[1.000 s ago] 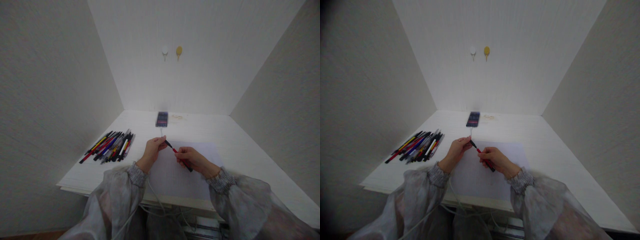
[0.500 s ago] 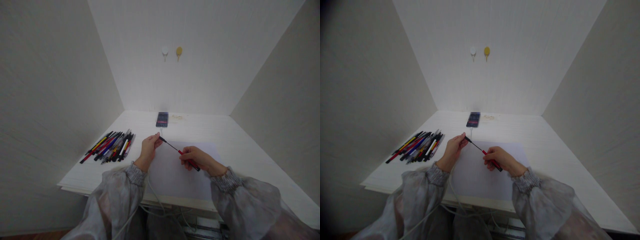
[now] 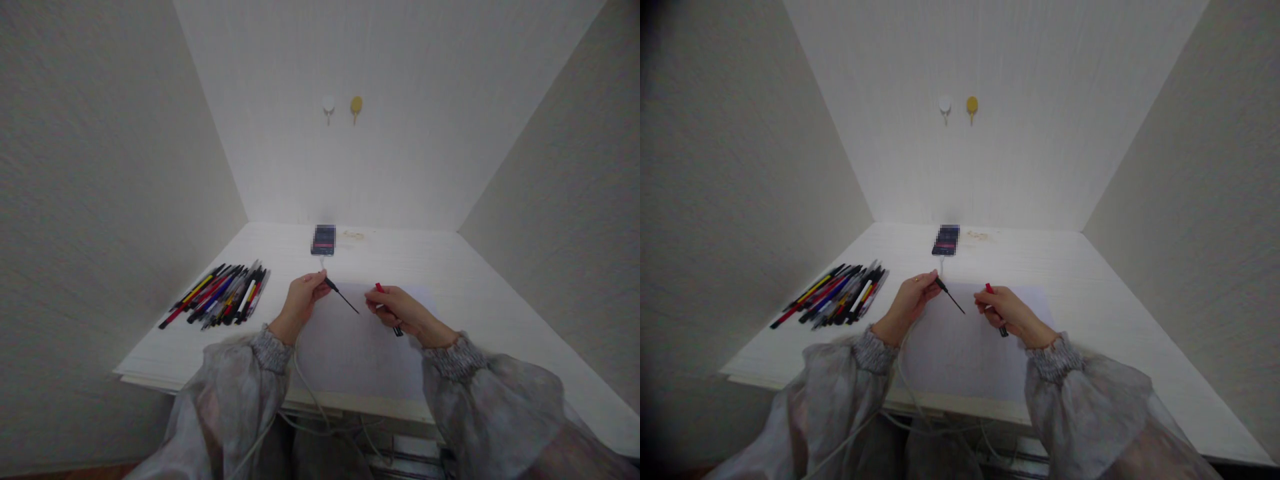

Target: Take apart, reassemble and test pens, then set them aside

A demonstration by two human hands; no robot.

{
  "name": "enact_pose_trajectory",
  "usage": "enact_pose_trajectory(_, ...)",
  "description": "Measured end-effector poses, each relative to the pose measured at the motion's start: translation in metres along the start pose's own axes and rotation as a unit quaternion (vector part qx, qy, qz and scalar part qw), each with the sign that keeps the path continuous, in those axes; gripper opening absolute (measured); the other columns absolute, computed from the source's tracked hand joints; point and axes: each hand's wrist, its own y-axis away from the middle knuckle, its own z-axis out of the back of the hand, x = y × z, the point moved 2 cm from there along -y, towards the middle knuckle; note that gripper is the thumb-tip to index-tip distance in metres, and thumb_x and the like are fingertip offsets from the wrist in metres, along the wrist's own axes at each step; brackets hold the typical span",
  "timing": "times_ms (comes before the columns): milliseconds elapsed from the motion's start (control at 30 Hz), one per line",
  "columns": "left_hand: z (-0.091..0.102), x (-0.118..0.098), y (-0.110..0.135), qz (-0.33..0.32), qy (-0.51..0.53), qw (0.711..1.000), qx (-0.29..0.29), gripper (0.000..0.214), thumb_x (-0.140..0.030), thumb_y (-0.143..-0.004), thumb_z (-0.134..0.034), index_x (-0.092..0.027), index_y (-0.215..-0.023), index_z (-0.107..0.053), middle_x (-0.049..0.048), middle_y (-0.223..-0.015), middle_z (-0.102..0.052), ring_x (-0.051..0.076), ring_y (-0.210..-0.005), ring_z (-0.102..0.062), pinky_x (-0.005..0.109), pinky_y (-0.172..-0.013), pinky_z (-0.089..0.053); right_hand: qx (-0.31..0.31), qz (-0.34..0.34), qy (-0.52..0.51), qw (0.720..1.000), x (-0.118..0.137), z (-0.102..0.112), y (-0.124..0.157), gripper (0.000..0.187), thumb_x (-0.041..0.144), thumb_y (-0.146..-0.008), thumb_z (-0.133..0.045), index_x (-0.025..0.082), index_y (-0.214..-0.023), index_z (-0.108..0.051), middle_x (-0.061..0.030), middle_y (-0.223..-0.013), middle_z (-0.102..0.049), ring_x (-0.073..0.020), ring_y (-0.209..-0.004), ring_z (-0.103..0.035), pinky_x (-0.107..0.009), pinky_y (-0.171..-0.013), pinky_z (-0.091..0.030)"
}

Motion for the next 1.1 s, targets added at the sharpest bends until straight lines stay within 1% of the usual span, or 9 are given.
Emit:
enact_pose_trajectory(67,-0.005,0.004,0.002,0.021,-0.030,0.998,0.047,0.024,-0.029,-0.059,-0.069,-0.009,-0.067,-0.061,0.0048,-0.069,-0.063,0.011,-0.064,-0.058,0.022,-0.063,-0.047,0.026,-0.002,-0.008,1.000,-0.001,-0.005,0.000,0.025,0.038,-0.068,-0.058,0.014,-0.063,-0.052,0.0049,-0.046,-0.048,-0.0003,-0.028,-0.024,-0.017,-0.028,-0.011)
enact_pose_trajectory(167,-0.010,0.007,0.005,0.029,-0.057,0.995,0.078,0.024,-0.030,-0.059,-0.070,-0.009,-0.066,-0.061,0.0047,-0.068,-0.063,0.011,-0.065,-0.058,0.023,-0.063,-0.047,0.062,-0.004,0.014,0.998,-0.002,-0.012,0.002,0.027,0.040,-0.068,-0.059,0.013,-0.064,-0.054,0.0096,-0.032,-0.034,-0.0013,-0.026,-0.019,-0.017,-0.029,-0.010)
enact_pose_trajectory(300,-0.014,0.008,0.007,0.040,-0.077,0.992,0.091,0.025,-0.031,-0.058,-0.070,-0.009,-0.065,-0.061,0.0051,-0.067,-0.063,0.012,-0.065,-0.058,0.025,-0.065,-0.048,0.047,-0.005,0.039,0.998,-0.001,-0.018,0.004,0.023,0.035,-0.063,-0.064,0.014,-0.063,-0.053,0.0099,-0.031,-0.034,-0.0019,-0.026,-0.022,-0.018,-0.029,-0.011)
enact_pose_trajectory(533,-0.006,0.010,0.000,0.042,-0.094,0.994,0.045,0.024,-0.030,-0.057,-0.070,-0.009,-0.065,-0.061,0.0059,-0.068,-0.064,0.012,-0.065,-0.059,0.024,-0.065,-0.049,0.039,-0.019,0.106,0.993,0.000,-0.019,0.006,0.018,0.028,-0.062,-0.062,0.012,-0.057,-0.055,0.0081,-0.030,-0.037,-0.0021,-0.026,-0.024,-0.018,-0.029,-0.011)
enact_pose_trajectory(667,0.002,0.009,-0.005,0.012,-0.112,0.994,0.003,0.024,-0.028,-0.058,-0.070,-0.008,-0.067,-0.061,0.0059,-0.068,-0.064,0.012,-0.062,-0.059,0.024,-0.062,-0.049,0.042,-0.026,0.173,0.984,0.000,-0.010,0.007,0.015,0.026,-0.064,-0.060,0.012,-0.056,-0.057,0.0076,-0.030,-0.036,-0.0026,-0.026,-0.026,-0.018,-0.029,-0.013)
enact_pose_trajectory(800,0.003,0.007,-0.004,0.008,-0.173,0.985,-0.005,0.026,-0.028,-0.058,-0.069,-0.010,-0.074,-0.057,0.0040,-0.066,-0.063,0.011,-0.058,-0.059,0.023,-0.056,-0.048,0.004,-0.033,0.203,0.979,0.003,0.001,0.007,0.013,0.024,-0.064,-0.058,0.013,-0.058,-0.057,0.0070,-0.033,-0.039,-0.0028,-0.027,-0.028,-0.018,-0.030,-0.015)
enact_pose_trajectory(867,0.002,0.007,-0.003,0.013,-0.254,0.967,0.007,0.029,-0.028,-0.056,-0.070,-0.011,-0.074,-0.055,0.0027,-0.062,-0.063,0.011,-0.052,-0.058,0.022,-0.049,-0.046,-0.018,-0.032,0.207,0.978,0.003,0.006,0.006,0.013,0.024,-0.065,-0.057,0.014,-0.058,-0.056,0.0076,-0.032,-0.038,-0.0029,-0.027,-0.027,-0.018,-0.030,-0.015)
enact_pose_trajectory(967,0.000,0.011,-0.002,0.007,-0.392,0.918,0.058,0.032,-0.031,-0.054,-0.070,-0.013,-0.074,-0.054,0.0002,-0.054,-0.060,0.011,-0.045,-0.056,0.020,-0.042,-0.039,-0.039,-0.027,0.227,0.973,0.001,0.010,0.002,0.014,0.025,-0.065,-0.057,0.014,-0.058,-0.056,0.0079,-0.031,-0.036,-0.0032,-0.027,-0.026,-0.019,-0.030,-0.016)
enact_pose_trajectory(1100,-0.001,0.016,-0.002,-0.020,-0.504,0.855,0.118,0.035,-0.038,-0.053,-0.069,-0.014,-0.074,-0.055,-0.0004,-0.055,-0.060,0.011,-0.048,-0.055,0.021,-0.045,-0.038,-0.060,-0.029,0.280,0.958,-0.006,0.015,-0.005,0.016,0.027,-0.065,-0.057,0.013,-0.057,-0.057,0.0064,-0.032,-0.037,-0.0037,-0.027,-0.028,-0.019,-0.031,-0.017)
